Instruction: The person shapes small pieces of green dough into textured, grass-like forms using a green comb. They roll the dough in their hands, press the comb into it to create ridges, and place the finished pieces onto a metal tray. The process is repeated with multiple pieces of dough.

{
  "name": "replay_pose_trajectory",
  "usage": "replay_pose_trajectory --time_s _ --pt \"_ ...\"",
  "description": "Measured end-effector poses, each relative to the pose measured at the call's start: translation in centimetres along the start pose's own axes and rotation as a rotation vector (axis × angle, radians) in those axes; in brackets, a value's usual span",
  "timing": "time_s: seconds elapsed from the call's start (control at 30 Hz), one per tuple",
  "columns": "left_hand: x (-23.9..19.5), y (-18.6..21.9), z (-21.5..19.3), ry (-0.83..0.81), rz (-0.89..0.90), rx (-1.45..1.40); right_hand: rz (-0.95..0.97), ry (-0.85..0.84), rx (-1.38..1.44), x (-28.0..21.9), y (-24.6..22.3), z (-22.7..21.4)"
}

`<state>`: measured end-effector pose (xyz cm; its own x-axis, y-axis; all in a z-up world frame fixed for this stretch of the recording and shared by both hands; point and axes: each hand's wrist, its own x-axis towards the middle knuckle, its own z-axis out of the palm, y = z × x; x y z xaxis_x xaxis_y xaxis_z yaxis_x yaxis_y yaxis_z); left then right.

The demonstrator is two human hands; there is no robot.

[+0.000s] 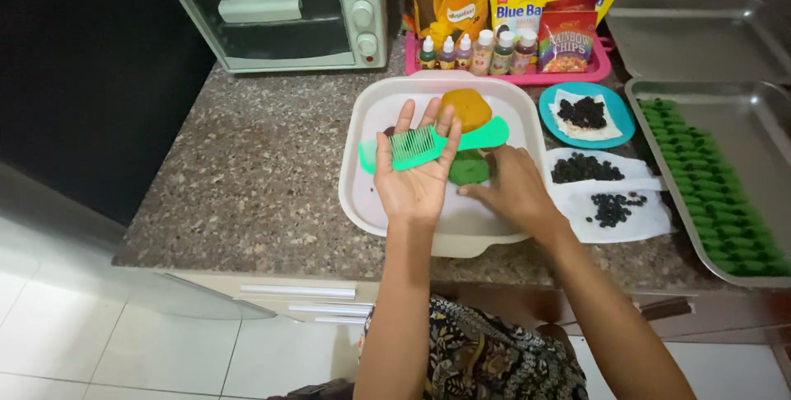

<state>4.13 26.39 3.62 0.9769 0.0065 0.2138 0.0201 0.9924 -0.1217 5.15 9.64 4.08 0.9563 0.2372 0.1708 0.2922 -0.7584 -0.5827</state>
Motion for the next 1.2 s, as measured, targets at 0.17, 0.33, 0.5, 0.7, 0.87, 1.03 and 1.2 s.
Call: replay_pose_trajectory --time_s 0.17,0.33,0.5,0.7,0.87,1.03,1.2 --pt "0.2 1.3 0.1 0.048 0.014 0.031 0.064 -0.005 -0.079 0.8 0.5 1.6" --pt "0.3 1.8 -0.1 0.047 0.033 0.042 0.068 0.026 -0.042 0.4 -0.4 1.6" --pt "0.2 1.7 -0.3 0.037 0.021 0.034 0.049 0.054 -0.107 0.0 -0.2 1.8" --pt "0.4 2.0 -0.3 0.058 0.041 0.029 -0.075 0.075 -0.041 -0.2 -1.8 0.5" --pt "0.9 2.4 -0.7 0.078 0.056 0.023 -0.248 -0.049 -0.165 1.6 -1.6 -0.1" --pt "1.0 2.8 -0.6 0.086 0.071 0.025 -0.246 -0.193 -0.193 2.8 -3.0 -1.4" --pt "1.0 2.9 -0.7 0.093 0.084 0.026 -0.238 -0.279 -0.227 2.6 -4.6 -2.0"
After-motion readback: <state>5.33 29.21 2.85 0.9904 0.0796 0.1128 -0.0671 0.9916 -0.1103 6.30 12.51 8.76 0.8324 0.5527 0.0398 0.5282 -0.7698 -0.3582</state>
